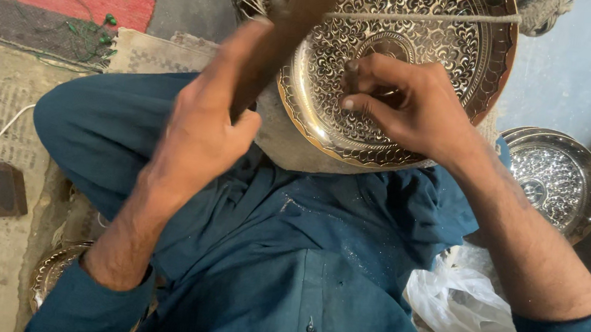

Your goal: The person sits cross-legged on the floor with an ornate brass plate resting on a cloth cushion on their lap. They hold a chisel against the plate's embossed pattern with one hand and strike it with a wooden mallet in the other, working across the decorative surface, briefly repositioning the plate and rope strap before resuming chiseling.

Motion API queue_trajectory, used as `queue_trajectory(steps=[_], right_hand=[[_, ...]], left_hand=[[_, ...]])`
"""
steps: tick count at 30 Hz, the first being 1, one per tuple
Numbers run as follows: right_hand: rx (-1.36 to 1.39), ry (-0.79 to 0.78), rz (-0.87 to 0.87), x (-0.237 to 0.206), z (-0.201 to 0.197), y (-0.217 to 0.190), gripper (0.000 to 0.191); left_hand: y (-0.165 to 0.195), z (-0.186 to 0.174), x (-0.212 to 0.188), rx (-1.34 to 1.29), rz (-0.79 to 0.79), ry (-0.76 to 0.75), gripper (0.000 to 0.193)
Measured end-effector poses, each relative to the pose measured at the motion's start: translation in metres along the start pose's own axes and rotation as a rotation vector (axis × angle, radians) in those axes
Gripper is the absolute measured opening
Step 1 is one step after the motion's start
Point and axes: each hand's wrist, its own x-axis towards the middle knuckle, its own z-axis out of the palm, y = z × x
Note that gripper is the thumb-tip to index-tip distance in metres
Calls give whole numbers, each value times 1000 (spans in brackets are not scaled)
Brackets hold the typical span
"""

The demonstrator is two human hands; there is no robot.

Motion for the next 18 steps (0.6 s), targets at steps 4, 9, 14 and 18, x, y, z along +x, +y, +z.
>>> queue_trajectory(steps=[4, 9, 14, 18], right_hand=[[58, 12, -59, 0, 1, 4, 16], [18, -24, 5, 2, 2, 7, 18], [52, 0, -48, 2, 1, 2, 17], [65, 6, -39, 1, 0, -1, 19]], left_hand=[[-1, -2, 4, -34, 228, 150, 82], [-2, -1, 3, 154, 193, 111, 83], [-3, 2, 3, 192, 173, 92, 86], [-5, 4, 3, 296, 149, 84, 86]])
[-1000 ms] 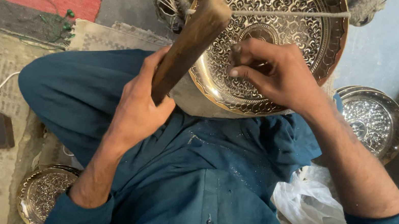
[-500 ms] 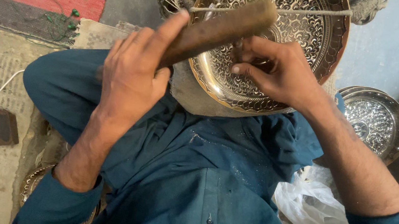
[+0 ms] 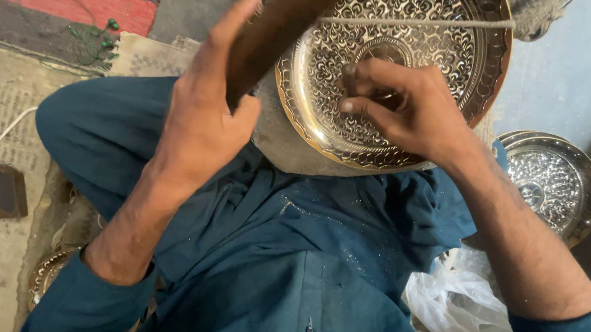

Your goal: The person sits cross-legged on the floor with an ornate brass plate resting on a cloth cushion on their lap. They hold a chisel against the plate's embossed pattern with one hand and strike it with a wooden mallet in the other, working across the decorative surface, briefly repositioning the plate and rope strap before resuming chiseling.

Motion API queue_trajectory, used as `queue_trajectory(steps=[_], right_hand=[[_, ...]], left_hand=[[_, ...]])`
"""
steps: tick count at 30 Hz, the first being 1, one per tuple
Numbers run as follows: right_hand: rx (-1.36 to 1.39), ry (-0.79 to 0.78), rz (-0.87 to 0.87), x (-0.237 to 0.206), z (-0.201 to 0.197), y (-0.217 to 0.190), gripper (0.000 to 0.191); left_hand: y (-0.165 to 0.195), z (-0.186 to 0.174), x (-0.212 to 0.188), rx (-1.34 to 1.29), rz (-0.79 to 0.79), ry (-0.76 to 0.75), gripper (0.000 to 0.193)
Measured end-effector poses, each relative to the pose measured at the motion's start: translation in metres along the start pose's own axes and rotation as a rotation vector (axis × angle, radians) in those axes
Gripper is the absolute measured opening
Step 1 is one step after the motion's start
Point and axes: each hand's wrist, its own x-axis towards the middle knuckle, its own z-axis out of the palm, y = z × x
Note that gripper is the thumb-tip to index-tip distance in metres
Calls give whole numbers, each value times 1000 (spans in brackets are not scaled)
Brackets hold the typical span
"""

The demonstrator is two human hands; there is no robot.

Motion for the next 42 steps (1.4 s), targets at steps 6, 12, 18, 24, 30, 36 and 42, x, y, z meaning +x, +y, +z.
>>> queue_trajectory(steps=[6, 12, 18, 24, 30, 36, 42], right_hand=[[-29, -14, -13, 1, 0, 2, 15], [-30, 0, 0, 0, -1, 5, 20], [-44, -33, -18, 2, 0, 9, 17], [-43, -61, 46, 1, -1, 7, 19], [-76, -39, -38, 2, 0, 9, 20], [-100, -77, 72, 1, 0, 11, 18], [-55, -44, -11, 2, -3, 6, 18]], left_hand=[[1, 5, 2, -389, -38, 43, 84], [2, 5, 3, -323, -27, 34, 80], [3, 6, 5, 38, 11, -14, 85], [2, 8, 5, -53, 21, 90, 86], [2, 10, 7, 30, -4, 10, 84], [5, 13, 6, -205, -98, -33, 75], [0, 17, 5, -215, 48, 113, 81]])
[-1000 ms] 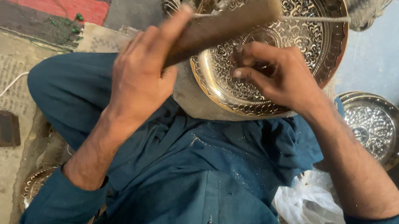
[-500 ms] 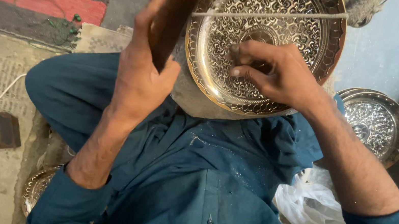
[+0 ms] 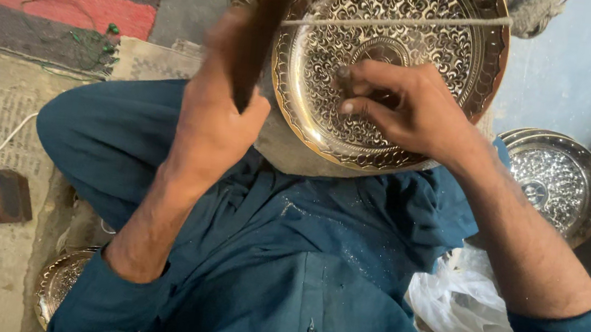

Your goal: The person sits cross-legged on the floor with an ornate brass plate resting on a cloth cushion on their lap. They hold a chisel against the plate's embossed pattern with one hand and strike it with a wooden mallet in the other, working across the decorative surface, briefly repositioning the plate and rope strap before resuming chiseling.

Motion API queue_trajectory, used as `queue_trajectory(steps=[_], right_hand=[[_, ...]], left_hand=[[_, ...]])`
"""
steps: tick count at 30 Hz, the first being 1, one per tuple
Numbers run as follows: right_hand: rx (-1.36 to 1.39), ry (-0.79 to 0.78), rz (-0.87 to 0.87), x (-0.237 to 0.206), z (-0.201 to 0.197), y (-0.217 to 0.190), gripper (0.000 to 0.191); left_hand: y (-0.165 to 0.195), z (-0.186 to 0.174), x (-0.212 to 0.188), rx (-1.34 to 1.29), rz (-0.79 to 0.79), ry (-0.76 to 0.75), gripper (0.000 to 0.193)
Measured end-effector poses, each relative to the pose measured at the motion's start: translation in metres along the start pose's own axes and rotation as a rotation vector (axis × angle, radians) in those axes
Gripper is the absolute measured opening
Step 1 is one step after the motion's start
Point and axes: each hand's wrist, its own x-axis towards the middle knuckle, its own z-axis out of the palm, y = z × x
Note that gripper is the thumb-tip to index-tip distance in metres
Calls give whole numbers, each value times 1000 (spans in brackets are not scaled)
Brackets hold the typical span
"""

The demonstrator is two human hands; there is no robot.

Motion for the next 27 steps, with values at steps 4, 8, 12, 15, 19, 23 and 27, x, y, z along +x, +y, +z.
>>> queue_trajectory(steps=[4, 8, 12, 15, 19, 23, 27], right_hand=[[-9, 29, -79, 1, 1, -2, 17], [12, -36, 61, 1, 0, -2, 20], [14, 8, -57, 1, -1, -2, 21], [-49, -29, 52, 1, 0, -1, 19], [20, 26, -132, 2, 0, 0, 26], [-23, -13, 12, 1, -1, 0, 22], [-6, 4, -49, 1, 0, 0, 20]], left_hand=[[-2, 1, -3, 101, -90, -14, 82], [-2, 3, -4, -108, -104, -17, 76], [0, 3, -3, -211, -204, -13, 74], [-1, 2, -2, 31, -146, -80, 75], [-1, 2, -3, -157, -158, -12, 74], [-1, 2, -3, 63, -118, -77, 76], [-3, 1, -3, 44, -107, -105, 76]])
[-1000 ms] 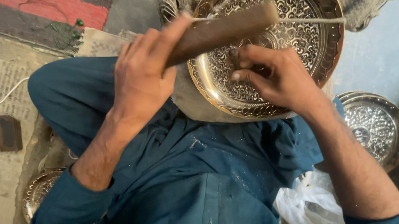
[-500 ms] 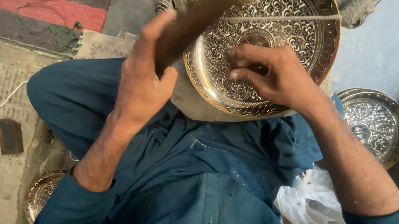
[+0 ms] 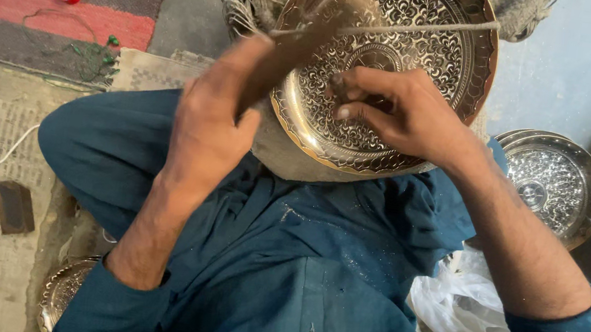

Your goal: The person sits cross-legged on the floor with an ornate brass plate resting on a cloth cushion on their lap. They hold a chisel against the plate's embossed pattern with one hand and strike it with a wooden mallet in the other, working across the decorative surface, briefly repositioning the plate and rope strap before resuming chiseling.

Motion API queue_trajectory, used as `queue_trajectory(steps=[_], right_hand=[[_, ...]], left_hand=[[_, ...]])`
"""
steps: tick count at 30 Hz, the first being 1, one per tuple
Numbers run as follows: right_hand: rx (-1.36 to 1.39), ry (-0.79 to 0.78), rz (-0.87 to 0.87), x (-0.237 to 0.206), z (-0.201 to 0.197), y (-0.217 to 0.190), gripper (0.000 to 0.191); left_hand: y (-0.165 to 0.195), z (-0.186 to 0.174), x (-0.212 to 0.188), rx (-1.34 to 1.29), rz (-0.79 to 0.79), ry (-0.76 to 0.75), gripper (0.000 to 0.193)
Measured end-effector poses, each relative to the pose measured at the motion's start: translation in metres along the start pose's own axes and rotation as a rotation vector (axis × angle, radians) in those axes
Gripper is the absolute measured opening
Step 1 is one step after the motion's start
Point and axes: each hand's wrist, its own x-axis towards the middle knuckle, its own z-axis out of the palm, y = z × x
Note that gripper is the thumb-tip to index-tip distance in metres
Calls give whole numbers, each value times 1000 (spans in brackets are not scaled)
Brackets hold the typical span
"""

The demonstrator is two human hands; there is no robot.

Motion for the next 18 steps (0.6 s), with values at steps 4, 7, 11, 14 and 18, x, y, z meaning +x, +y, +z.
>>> queue_trajectory(steps=[4, 7, 11, 14, 18], right_hand=[[63, -3, 19, -1, 0, 1, 27], [-31, -61, 95, 1, 2, 4, 15], [61, -41, 52, 0, 3, 5, 22], [16, -51, 27, 2, 2, 6, 18], [7, -38, 35, 1, 4, 4, 20]], left_hand=[[-1, -1, 1, -277, 62, 121, 77], [0, -2, -1, 169, -36, -89, 75], [1, -3, -2, -143, 1, 61, 74], [1, -4, -1, 4, -15, 13, 71], [2, -4, -2, 0, -34, -19, 72]])
